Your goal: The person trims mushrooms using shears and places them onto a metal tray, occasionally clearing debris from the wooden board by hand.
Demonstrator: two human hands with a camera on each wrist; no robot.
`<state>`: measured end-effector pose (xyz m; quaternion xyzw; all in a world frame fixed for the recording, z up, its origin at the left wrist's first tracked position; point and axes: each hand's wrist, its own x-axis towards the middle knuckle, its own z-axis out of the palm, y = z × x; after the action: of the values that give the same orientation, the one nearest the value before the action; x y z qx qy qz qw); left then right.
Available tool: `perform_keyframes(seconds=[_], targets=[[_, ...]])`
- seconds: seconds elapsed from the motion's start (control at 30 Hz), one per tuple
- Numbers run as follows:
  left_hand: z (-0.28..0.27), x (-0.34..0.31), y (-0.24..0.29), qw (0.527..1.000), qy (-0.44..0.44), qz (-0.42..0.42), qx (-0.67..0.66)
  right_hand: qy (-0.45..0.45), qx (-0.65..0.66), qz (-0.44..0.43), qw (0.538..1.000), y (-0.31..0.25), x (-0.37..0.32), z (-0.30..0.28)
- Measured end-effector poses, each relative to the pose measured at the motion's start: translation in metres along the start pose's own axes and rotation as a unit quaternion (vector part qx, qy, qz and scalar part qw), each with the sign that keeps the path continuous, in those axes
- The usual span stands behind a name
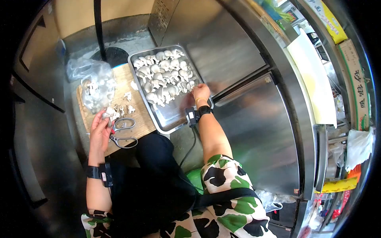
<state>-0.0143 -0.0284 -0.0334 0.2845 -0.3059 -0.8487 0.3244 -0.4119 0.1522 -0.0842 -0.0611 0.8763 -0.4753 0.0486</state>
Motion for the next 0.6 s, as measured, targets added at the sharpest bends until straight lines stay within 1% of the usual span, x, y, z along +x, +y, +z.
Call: perform_keyframes(seconds=[0.03,0.07,0.1,0.17,0.2,0.23,0.27,0.3,0.37,0.43,0.5,0.57,0.6], targets=[[-0.001,0.000,0.000,1.000,-0.006,-0.002,0.005,-0.001,0.024,0.001,1.000,0.002,0.001,0.001],[0.000,0.000,0.001,1.000,-0.012,-0.004,0.009,0.003,-0.025,-0.050,0.998,0.012,0.007,0.002],[0.000,-0.001,0.002,1.000,-0.016,-0.005,0.014,0.018,-0.025,-0.089,0.996,0.022,0.012,-0.001],[0.003,-0.002,0.003,1.000,-0.017,0.001,0.016,0.037,-0.020,-0.169,0.985,0.020,0.000,0.001],[0.003,-0.003,0.003,1.000,-0.016,0.004,0.018,0.012,0.015,-0.175,0.984,-0.003,-0.025,-0.004],[0.000,-0.002,0.002,0.999,-0.025,0.001,0.022,-0.022,0.014,-0.165,0.986,-0.034,-0.054,-0.006],[-0.004,-0.001,0.000,0.999,-0.036,-0.002,0.025,-0.122,0.088,-0.148,0.977,-0.050,-0.077,-0.003],[-0.003,0.000,-0.001,0.998,-0.050,-0.006,0.027,-0.218,0.160,-0.129,0.954,-0.065,-0.100,0.001],[0.003,-0.005,0.005,0.998,-0.063,-0.015,0.022,-0.360,0.181,-0.119,0.908,-0.100,-0.153,0.011],[0.003,-0.006,0.005,0.996,-0.082,-0.015,0.026,-0.463,0.219,-0.044,0.858,-0.118,-0.194,0.029],[0.005,-0.008,0.004,0.995,-0.080,-0.011,0.051,-0.491,0.252,-0.037,0.833,-0.133,-0.229,0.036],[0.006,-0.009,0.003,0.993,-0.093,-0.003,0.073,-0.514,0.288,0.022,0.808,-0.134,-0.242,0.045],[0.004,-0.010,0.004,0.991,-0.103,0.006,0.086,-0.507,0.280,0.021,0.815,-0.128,-0.243,0.054]])
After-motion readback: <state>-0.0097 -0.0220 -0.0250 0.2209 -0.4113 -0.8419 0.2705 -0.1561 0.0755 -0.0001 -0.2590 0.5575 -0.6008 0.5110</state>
